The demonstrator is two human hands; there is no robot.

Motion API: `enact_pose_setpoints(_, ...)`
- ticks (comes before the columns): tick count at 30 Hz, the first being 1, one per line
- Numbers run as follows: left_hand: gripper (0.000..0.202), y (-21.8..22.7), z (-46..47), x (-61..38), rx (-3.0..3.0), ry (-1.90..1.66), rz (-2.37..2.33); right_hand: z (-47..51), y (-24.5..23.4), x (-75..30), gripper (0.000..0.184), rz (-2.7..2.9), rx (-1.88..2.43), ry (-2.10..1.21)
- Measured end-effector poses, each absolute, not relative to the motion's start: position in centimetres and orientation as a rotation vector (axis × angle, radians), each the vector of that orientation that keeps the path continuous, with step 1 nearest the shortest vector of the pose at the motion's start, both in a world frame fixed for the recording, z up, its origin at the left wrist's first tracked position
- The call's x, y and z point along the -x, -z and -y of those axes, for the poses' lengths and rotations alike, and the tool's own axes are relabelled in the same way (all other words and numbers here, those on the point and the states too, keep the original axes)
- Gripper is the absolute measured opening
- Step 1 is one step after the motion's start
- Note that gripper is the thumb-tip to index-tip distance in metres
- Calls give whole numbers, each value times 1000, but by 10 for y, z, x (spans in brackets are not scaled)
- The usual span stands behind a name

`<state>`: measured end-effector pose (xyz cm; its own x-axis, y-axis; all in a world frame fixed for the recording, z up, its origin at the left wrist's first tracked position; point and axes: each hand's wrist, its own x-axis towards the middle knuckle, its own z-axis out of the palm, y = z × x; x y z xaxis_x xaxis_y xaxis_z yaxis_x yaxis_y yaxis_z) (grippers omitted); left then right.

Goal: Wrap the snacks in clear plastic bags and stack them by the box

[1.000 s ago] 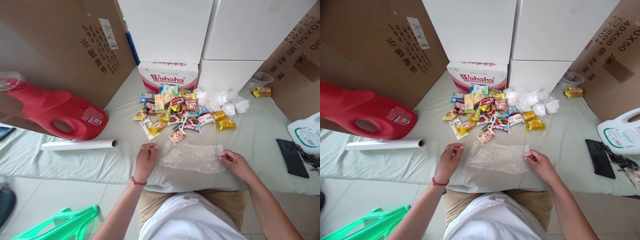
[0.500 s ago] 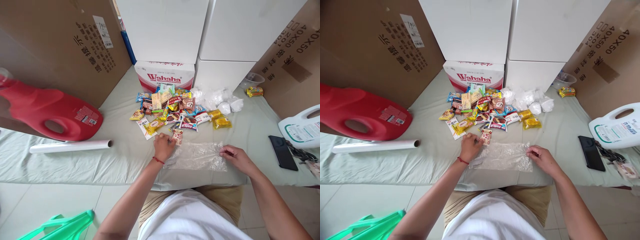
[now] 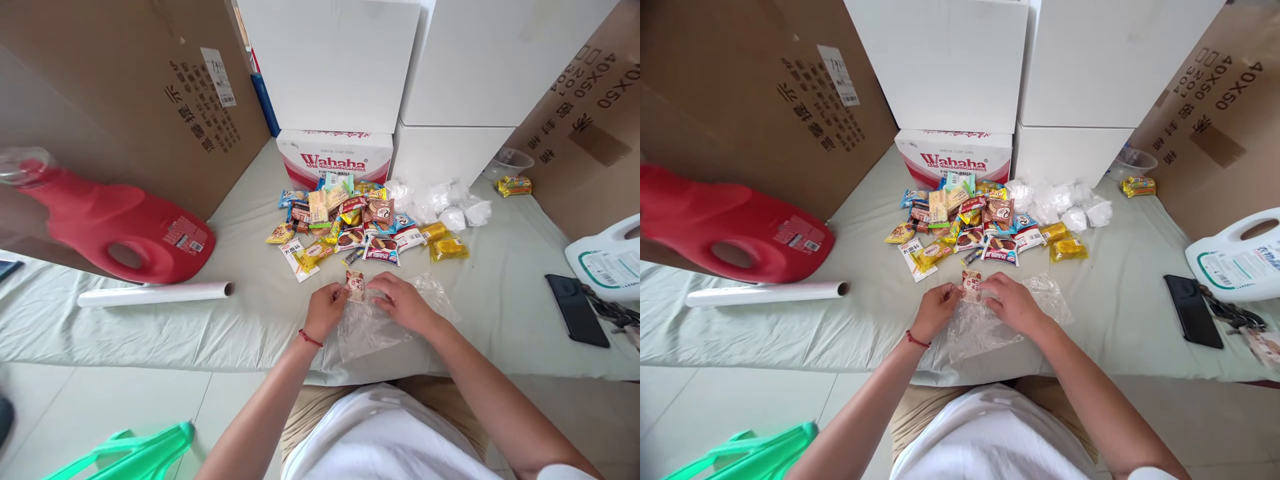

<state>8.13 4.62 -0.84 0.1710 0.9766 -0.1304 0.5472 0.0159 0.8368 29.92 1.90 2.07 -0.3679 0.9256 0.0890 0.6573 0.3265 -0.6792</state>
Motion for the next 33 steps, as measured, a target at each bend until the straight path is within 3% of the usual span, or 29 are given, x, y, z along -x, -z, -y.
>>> enact_pose_setpoints(8,46,12,-46,-82,-1591,-738,-1553,-30,-7,-288,17,2250,1433,-773)
enact_pose_setpoints(15,42,18,-59,-80,-1490,-867,-1707,26,-18,-301,31,2178,1440,-316)
enact_pose_setpoints(22,40,26,-75,-75,-1401,-1022,-1793,114,11,-318,27,2126,1483,-61)
enact_pose_setpoints(25,41,29,-74,-73,-1370,-1079,-1796,137,22,-315,28,2117,1498,-150)
enact_pose_setpoints(30,43,29,-65,-71,-1340,-1107,-1744,138,2,-323,22,1989,1534,-766)
enact_pose_setpoints(33,43,24,-55,-71,-1361,-1143,-1704,114,-17,-343,46,1442,1773,-831)
